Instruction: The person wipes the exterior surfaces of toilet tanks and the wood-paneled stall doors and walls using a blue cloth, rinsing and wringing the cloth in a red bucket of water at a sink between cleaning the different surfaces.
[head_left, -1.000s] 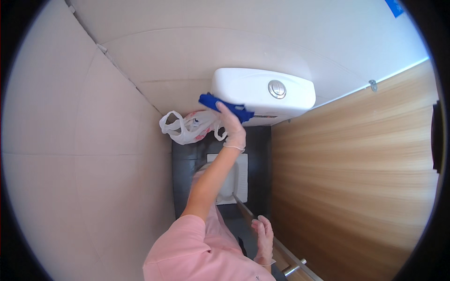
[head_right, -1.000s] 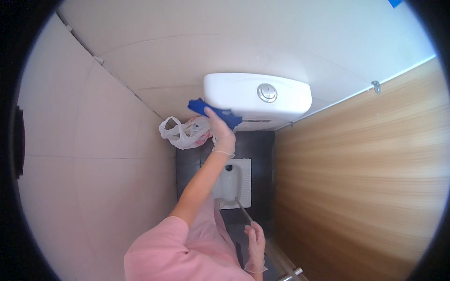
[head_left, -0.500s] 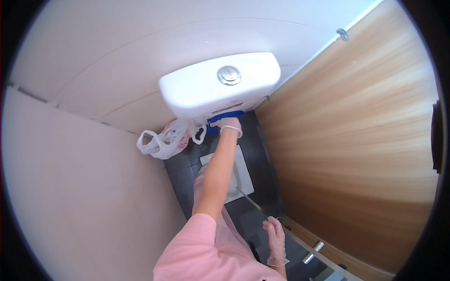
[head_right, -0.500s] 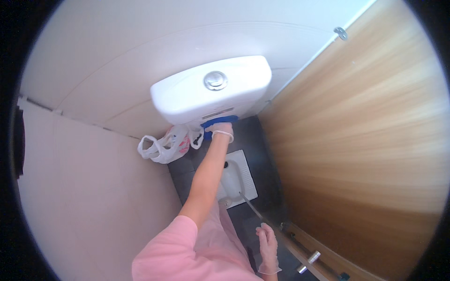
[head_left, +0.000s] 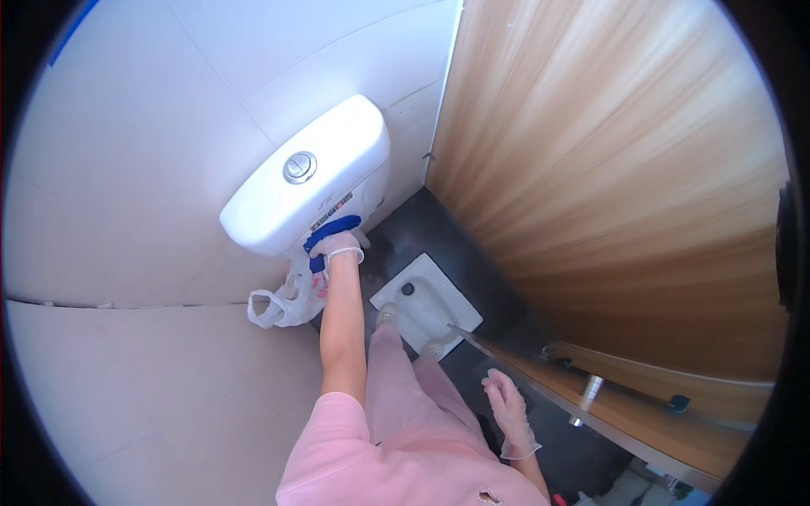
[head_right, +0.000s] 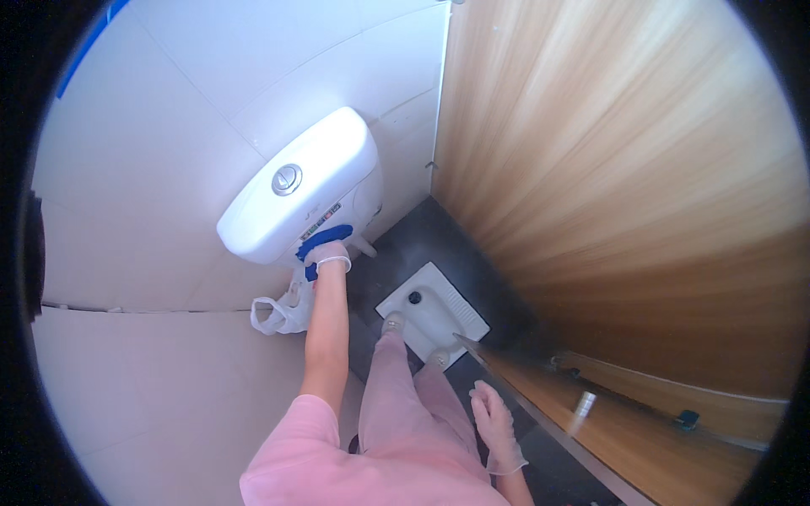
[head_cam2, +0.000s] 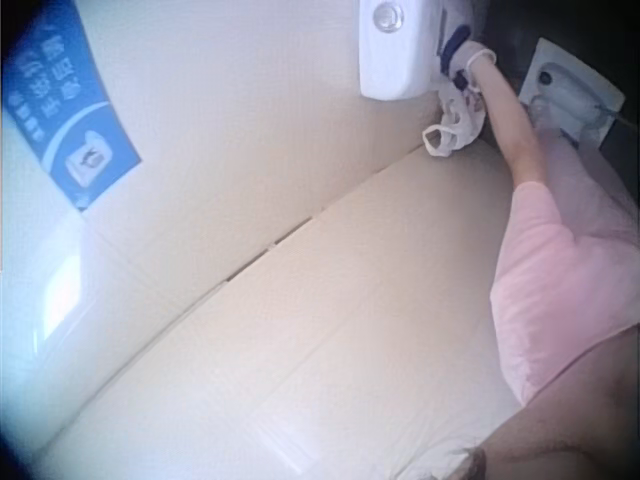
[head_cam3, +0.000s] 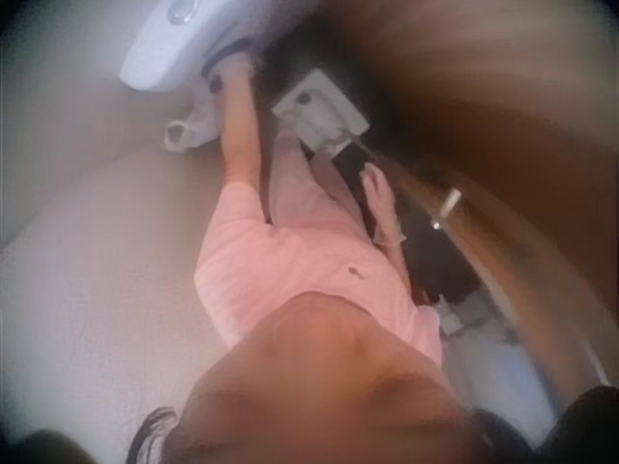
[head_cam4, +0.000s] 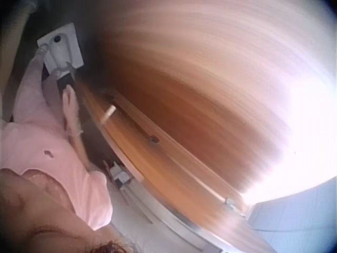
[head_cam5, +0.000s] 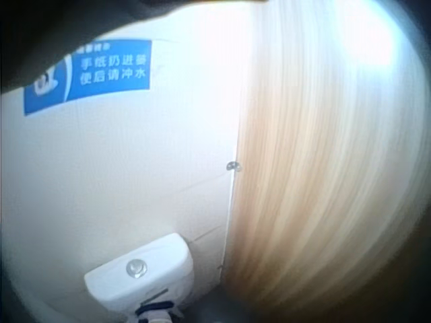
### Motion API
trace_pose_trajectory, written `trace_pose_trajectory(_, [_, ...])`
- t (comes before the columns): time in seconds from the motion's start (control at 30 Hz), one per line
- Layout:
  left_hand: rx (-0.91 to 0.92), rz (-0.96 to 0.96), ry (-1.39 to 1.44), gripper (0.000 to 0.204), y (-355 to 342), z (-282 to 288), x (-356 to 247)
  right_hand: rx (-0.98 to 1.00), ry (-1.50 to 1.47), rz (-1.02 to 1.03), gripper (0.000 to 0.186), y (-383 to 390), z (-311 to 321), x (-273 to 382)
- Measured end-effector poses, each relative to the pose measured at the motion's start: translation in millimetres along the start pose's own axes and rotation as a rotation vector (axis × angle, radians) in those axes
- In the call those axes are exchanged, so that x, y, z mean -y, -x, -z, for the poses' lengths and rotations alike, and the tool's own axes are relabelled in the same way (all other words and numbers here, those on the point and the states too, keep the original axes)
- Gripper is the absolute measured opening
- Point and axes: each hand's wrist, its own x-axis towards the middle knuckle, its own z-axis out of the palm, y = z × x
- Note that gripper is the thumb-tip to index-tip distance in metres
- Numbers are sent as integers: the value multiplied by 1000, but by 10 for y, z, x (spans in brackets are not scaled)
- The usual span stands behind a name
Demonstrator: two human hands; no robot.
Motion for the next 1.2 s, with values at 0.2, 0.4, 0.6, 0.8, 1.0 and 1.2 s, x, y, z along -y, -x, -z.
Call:
trace_pose_trajectory(0.2, [5,-392,-229,70,814,-313,-505,17,-16,89,38,42,106,113])
trace_pose_trajectory(0.4, [325,-820,-858,68,193,-106,-1209,-9,-44,153,38,-21,168,-151])
trace_pose_trajectory(0.6, [952,-1816,-1814,56,457,-590,-1854,-42,-43,138,40,-145,46,-26])
trace_pose_trajectory(0.8, [1642,-1701,-1942,59,677,-1184,-1272,-17,69,207,37,-315,-330,291])
trace_pose_trajectory(1.0, [2144,-1477,-2036,58,630,-1770,-451,-116,-11,107,39,-435,-505,341])
trace_pose_trajectory(1.2, [2167,-1503,-2572,40,1056,-2064,667,-346,-101,-11,40,-347,-555,279])
